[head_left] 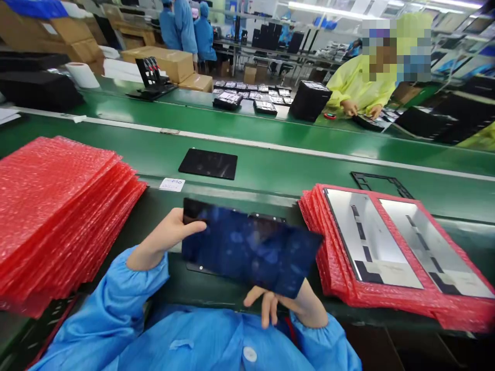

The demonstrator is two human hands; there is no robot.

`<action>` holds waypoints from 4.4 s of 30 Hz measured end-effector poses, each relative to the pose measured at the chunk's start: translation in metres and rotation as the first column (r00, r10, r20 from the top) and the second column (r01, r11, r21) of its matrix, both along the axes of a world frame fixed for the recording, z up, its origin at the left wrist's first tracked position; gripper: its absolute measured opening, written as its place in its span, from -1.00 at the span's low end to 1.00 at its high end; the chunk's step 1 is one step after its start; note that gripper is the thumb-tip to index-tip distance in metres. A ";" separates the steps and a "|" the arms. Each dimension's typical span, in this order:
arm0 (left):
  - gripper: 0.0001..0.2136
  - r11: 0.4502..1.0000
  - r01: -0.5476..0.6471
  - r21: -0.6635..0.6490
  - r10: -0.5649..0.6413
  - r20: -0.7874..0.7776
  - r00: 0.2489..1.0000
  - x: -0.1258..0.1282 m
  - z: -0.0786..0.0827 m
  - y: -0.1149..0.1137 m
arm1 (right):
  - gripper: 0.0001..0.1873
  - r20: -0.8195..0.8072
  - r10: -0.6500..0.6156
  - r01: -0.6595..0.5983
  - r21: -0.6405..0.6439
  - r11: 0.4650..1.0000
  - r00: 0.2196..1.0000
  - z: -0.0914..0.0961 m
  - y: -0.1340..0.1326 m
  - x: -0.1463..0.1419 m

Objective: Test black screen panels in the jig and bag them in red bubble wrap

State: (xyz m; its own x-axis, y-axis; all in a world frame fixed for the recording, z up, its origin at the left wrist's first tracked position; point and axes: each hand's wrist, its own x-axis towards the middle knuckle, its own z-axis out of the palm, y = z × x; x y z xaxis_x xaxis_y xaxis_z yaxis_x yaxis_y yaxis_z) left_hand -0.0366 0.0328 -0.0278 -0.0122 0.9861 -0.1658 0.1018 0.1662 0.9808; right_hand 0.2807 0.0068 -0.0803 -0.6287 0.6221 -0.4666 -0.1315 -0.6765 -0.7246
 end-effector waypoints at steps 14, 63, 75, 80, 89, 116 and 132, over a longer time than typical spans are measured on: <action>-0.44 0.995 0.069 -0.075 -0.039 0.349 0.936 0.024 -0.052 0.015 | -0.13 0.516 -0.709 0.049 0.791 0.609 0.481 -0.027 0.018 0.008; -0.60 0.990 0.127 0.064 0.028 -0.963 0.269 0.034 -0.085 -0.016 | -0.13 0.840 -0.517 -0.528 0.519 0.672 0.167 -0.030 0.020 0.014; -0.57 0.957 0.283 0.063 0.050 -0.997 0.052 0.028 -0.072 -0.007 | -0.46 0.691 -0.633 -0.774 0.593 0.221 0.349 -0.023 0.049 0.029; -0.55 0.912 0.395 0.114 0.082 -0.992 0.097 0.008 -0.088 -0.009 | -0.31 0.745 -0.573 -0.760 0.577 0.299 0.340 -0.017 0.044 0.028; -0.14 0.900 0.434 -0.046 -0.155 -0.963 0.220 -0.019 -0.113 -0.016 | -0.22 0.793 -0.555 -0.836 0.467 0.289 0.252 -0.014 0.035 0.029; -0.59 0.905 -0.385 -0.181 0.417 0.193 0.888 0.051 -0.062 -0.025 | -0.78 0.166 -0.802 -0.336 0.941 -0.046 0.574 0.004 0.065 -0.031; -0.70 0.793 -0.456 -0.403 0.602 0.635 0.485 0.030 -0.046 -0.008 | -0.51 0.261 -0.408 0.100 0.727 0.679 0.875 0.003 0.013 0.013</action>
State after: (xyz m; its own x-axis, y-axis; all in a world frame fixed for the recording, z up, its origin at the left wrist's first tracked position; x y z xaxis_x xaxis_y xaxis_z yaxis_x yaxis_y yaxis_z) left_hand -0.0064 0.0252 -0.0741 -0.3321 0.7906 -0.5145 -0.7585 0.1005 0.6439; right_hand 0.2942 0.0195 -0.0776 -0.2671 0.9636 -0.0078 0.1606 0.0365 -0.9863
